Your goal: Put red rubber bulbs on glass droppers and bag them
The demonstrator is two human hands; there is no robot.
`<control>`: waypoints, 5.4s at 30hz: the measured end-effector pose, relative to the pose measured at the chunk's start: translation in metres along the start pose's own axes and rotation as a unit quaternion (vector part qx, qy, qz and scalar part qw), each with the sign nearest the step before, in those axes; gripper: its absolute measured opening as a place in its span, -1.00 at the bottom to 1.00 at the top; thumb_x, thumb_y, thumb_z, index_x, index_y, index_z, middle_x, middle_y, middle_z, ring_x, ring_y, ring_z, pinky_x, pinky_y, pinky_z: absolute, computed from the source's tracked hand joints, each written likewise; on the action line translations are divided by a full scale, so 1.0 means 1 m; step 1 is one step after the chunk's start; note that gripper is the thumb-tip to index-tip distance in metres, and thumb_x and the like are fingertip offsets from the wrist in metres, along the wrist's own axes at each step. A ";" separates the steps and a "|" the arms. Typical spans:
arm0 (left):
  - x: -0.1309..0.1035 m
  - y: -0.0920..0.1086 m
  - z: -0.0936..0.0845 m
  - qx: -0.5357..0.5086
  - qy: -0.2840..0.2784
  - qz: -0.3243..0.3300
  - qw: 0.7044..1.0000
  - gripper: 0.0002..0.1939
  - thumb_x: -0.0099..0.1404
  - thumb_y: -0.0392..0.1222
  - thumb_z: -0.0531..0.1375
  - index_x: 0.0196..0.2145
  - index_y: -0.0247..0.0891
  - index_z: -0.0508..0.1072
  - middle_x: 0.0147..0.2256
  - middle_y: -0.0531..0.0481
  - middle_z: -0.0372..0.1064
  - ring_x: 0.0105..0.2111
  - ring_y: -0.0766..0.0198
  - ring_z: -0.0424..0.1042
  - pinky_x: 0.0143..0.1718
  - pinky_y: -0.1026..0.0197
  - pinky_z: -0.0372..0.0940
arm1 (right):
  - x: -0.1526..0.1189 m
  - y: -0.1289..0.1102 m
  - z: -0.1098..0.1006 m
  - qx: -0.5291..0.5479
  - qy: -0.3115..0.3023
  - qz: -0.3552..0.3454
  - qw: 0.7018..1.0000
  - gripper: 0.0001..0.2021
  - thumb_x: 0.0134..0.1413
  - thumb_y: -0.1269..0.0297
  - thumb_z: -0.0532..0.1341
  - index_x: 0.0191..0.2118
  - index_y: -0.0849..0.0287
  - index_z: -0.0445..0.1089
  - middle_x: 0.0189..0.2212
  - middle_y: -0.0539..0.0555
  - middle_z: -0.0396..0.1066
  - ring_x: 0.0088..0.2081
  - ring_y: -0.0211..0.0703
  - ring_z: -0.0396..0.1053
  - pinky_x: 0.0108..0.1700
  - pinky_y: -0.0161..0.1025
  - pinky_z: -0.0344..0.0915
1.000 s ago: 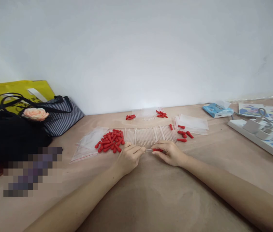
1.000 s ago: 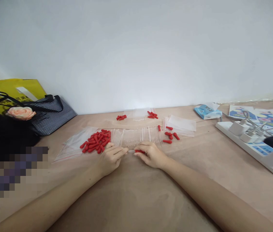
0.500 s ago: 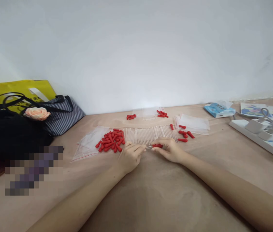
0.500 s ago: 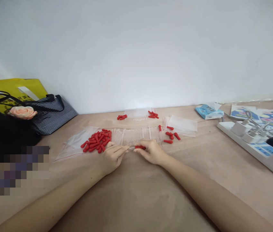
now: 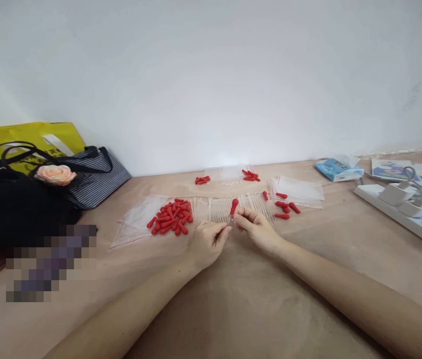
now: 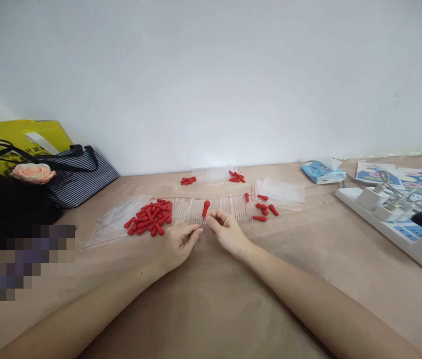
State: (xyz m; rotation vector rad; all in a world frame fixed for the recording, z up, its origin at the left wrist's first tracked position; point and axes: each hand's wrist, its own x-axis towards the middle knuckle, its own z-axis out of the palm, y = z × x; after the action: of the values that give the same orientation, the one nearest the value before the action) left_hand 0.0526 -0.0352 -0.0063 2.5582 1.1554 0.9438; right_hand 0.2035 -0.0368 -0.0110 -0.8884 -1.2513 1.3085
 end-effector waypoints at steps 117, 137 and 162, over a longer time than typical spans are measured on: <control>-0.007 -0.028 -0.006 -0.034 0.007 0.097 0.995 -0.86 0.26 -0.31 0.01 -0.33 -0.29 0.36 -0.42 -0.01 0.30 -0.41 0.34 0.29 -0.37 0.31 0.21 | 0.002 0.018 -0.036 -0.452 -0.100 -0.387 0.798 -0.87 0.10 0.32 0.06 -0.28 0.20 0.31 -0.41 0.09 0.37 -0.37 -0.21 0.24 -0.32 -0.24 0.21; -0.008 -0.030 -0.003 -0.031 -0.003 0.118 0.992 -0.86 0.25 -0.32 0.02 -0.30 -0.29 0.37 -0.40 -0.02 0.33 -0.39 0.34 0.32 -0.35 0.29 0.24 | 0.001 0.013 -0.035 -0.424 -0.124 -0.384 0.811 -0.88 0.07 0.33 0.09 -0.32 0.21 0.35 -0.44 0.09 0.38 -0.39 -0.22 0.27 -0.33 -0.25 0.25; -0.006 -0.018 0.005 0.156 0.067 0.130 0.977 -0.83 0.25 -0.28 0.00 -0.38 -0.26 0.38 -0.50 0.02 0.36 -0.46 0.32 0.30 -0.33 0.17 0.03 | 0.005 0.017 -0.036 -0.461 -0.090 -0.384 0.795 -0.87 0.06 0.31 0.09 -0.31 0.22 0.33 -0.46 0.10 0.37 -0.41 -0.20 0.25 -0.35 -0.22 0.24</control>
State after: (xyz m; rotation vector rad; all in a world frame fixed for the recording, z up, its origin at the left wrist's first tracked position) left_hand 0.0419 -0.0268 -0.0197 2.9966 1.0957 1.0809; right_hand 0.2344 -0.0238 -0.0330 -0.7311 -2.1627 0.0569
